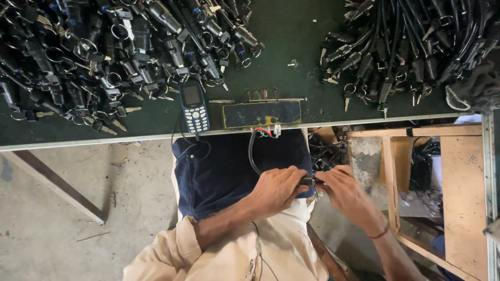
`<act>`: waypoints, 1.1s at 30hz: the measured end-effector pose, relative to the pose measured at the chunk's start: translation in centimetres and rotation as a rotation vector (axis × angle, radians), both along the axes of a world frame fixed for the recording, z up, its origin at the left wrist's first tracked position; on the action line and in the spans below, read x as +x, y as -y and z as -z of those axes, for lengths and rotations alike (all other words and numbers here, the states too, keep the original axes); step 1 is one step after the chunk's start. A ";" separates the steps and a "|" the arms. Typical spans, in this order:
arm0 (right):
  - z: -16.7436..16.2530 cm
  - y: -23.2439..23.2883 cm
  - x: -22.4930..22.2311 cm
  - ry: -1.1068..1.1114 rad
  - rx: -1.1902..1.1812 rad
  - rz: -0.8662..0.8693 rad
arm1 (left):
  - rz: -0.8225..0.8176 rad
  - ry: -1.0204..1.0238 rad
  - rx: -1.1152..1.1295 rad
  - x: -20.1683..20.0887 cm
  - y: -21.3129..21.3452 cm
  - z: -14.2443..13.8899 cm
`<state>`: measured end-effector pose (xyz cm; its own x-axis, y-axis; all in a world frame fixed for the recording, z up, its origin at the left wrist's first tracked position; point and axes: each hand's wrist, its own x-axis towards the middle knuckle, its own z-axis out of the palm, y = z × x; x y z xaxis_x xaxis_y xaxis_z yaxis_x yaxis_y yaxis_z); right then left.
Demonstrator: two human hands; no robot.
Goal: The person sits at a workbench and assembles an electrical connector. They strip and twist the colored wire ends by hand, insert the wires into a white connector housing, and handle a black plug body, fitting the parts together over the workbench.
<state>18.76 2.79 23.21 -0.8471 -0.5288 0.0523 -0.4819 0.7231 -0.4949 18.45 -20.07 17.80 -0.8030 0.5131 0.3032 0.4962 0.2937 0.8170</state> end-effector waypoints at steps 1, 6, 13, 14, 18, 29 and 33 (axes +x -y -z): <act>-0.5 -0.2 -0.3 -0.005 0.016 -0.022 | -0.003 -0.009 0.007 0.0 -0.2 -0.3; -5.1 -3.5 -0.4 -0.008 0.136 0.273 | -0.040 -0.021 -0.011 -0.4 -0.4 -1.6; -7.0 -6.4 0.7 -0.066 -0.707 0.733 | -0.011 0.052 0.138 -0.7 0.7 -1.8; -5.2 -4.6 0.9 -0.049 -0.723 0.655 | 0.006 0.049 0.190 -0.6 0.2 -2.0; -1.0 2.1 1.3 0.165 -0.975 0.412 | -0.048 0.067 0.185 -0.4 -0.8 -2.3; -2.8 4.5 -0.9 0.288 -0.691 0.250 | -0.030 0.098 0.182 -0.6 0.3 -0.8; -2.3 5.4 -1.8 0.127 -0.619 0.238 | -0.049 0.167 0.252 -1.5 0.1 -0.8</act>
<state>16.92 -2.58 25.48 -0.9564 -0.2316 0.1780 -0.2553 0.3672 -0.8944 16.94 -20.19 18.57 -0.8744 0.3977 0.2779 0.3393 0.0919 0.9362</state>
